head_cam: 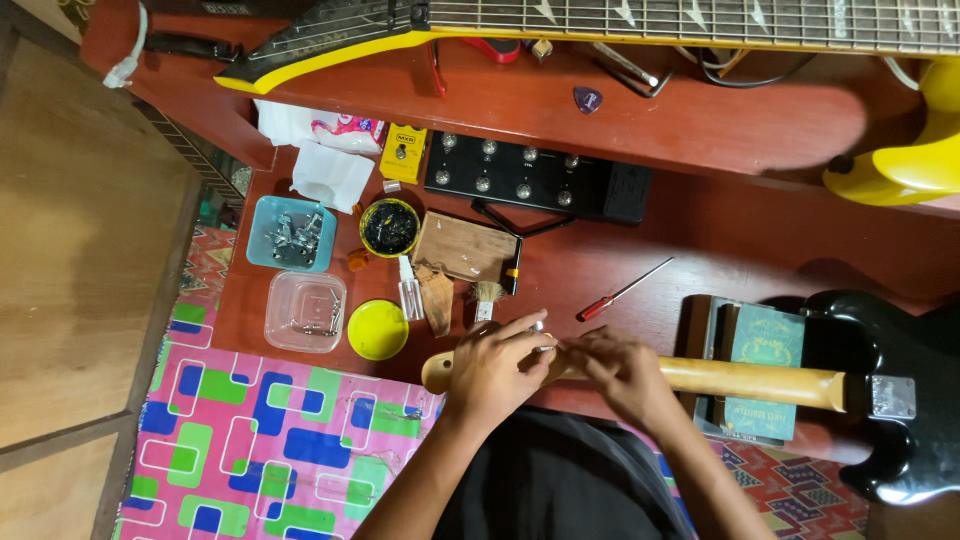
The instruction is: The person installs tuning pegs onto a guitar headstock using a screwdriver. They pick up each peg, place it into the headstock, and tighten the screws one by one. The person then attaches the guitar neck to the body and secures it with a wrench.
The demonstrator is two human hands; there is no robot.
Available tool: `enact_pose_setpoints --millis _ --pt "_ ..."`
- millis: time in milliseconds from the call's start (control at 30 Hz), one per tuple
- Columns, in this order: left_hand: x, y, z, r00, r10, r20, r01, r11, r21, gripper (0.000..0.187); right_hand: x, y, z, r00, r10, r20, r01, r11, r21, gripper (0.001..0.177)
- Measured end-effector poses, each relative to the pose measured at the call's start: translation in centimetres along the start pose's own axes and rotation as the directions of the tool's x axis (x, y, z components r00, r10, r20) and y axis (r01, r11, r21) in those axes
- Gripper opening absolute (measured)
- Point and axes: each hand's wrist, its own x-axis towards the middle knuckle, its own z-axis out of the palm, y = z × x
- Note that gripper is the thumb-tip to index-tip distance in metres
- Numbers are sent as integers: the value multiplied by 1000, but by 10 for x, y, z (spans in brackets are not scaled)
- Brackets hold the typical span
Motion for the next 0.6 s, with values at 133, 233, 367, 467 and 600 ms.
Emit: enact_pose_setpoints --millis 133,233,367,467,600 --pt "0 -5 0 1000 24 3 -24 999 -22 7 43 98 -13 996 -62 -62 45 970 -237 28" --pt "0 -6 1 999 33 3 -33 999 -21 6 67 86 -34 982 -145 123 190 780 -596 25" --pt "0 -7 4 1000 30 2 -30 999 -21 7 76 51 -49 923 -138 359 367 597 -713 35" --pt "-2 -8 3 1000 21 0 -21 999 -26 9 87 71 -50 854 -212 475 513 495 -702 35" --pt "-3 -10 8 1000 13 13 -12 1000 -26 10 78 75 -58 845 -250 473 526 548 -650 22"
